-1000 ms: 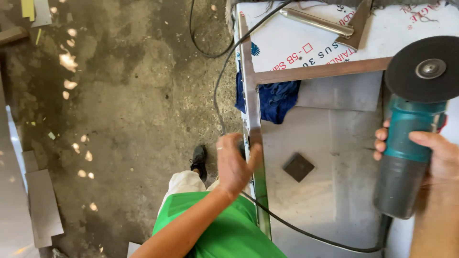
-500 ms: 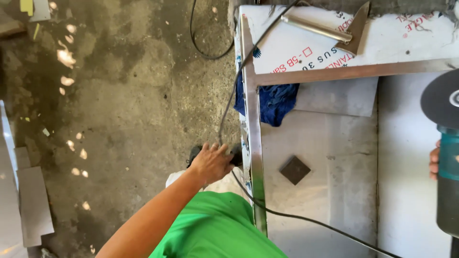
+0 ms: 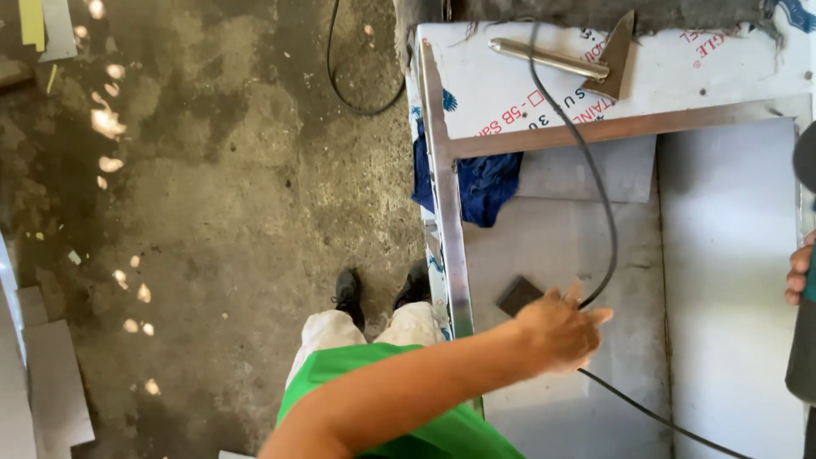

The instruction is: The person arc-welds a stainless steel frame on a workbench, striking an arc that produces sparks and flash. They then wipe the welded area with a blue cloth, reposition locking pliers on the frame, and use an angle grinder to grind the weld, producing sparks.

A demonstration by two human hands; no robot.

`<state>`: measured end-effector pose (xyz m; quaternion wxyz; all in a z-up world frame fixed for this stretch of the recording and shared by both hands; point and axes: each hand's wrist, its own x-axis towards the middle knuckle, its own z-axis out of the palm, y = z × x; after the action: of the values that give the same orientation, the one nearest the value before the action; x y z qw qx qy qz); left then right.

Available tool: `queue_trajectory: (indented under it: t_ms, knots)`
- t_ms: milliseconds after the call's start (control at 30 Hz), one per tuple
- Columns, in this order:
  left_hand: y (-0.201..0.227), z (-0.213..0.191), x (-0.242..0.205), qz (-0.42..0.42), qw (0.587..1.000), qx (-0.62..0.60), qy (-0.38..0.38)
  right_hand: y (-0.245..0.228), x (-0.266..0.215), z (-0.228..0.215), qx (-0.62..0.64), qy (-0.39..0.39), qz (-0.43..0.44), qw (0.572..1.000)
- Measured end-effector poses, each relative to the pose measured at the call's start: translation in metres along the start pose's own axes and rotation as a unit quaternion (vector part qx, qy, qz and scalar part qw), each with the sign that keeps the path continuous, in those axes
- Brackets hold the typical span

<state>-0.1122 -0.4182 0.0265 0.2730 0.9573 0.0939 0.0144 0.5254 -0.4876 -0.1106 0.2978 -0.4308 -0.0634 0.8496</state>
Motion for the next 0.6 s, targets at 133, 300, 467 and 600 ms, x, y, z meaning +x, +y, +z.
queue_trajectory:
  t_ms: [133,300,467,600]
  knots:
    - [0.005,0.012,0.004,-0.011,0.976,0.044,-0.212,0.043,0.033,0.006,0.002,-0.009,0.042,0.999]
    - [0.009,0.021,0.009,-0.203,0.889,-0.409,0.029,0.039,0.054,0.278,-0.232,0.3,-0.004,0.925]
    - [0.007,0.038,0.038,-0.275,0.714,-0.641,0.061,0.048,0.121,0.424,-0.296,0.294,-0.14,0.898]
    - [0.004,0.017,0.037,-0.319,0.61,-0.715,0.118,0.043,0.152,0.469,-0.316,0.334,-0.176,0.871]
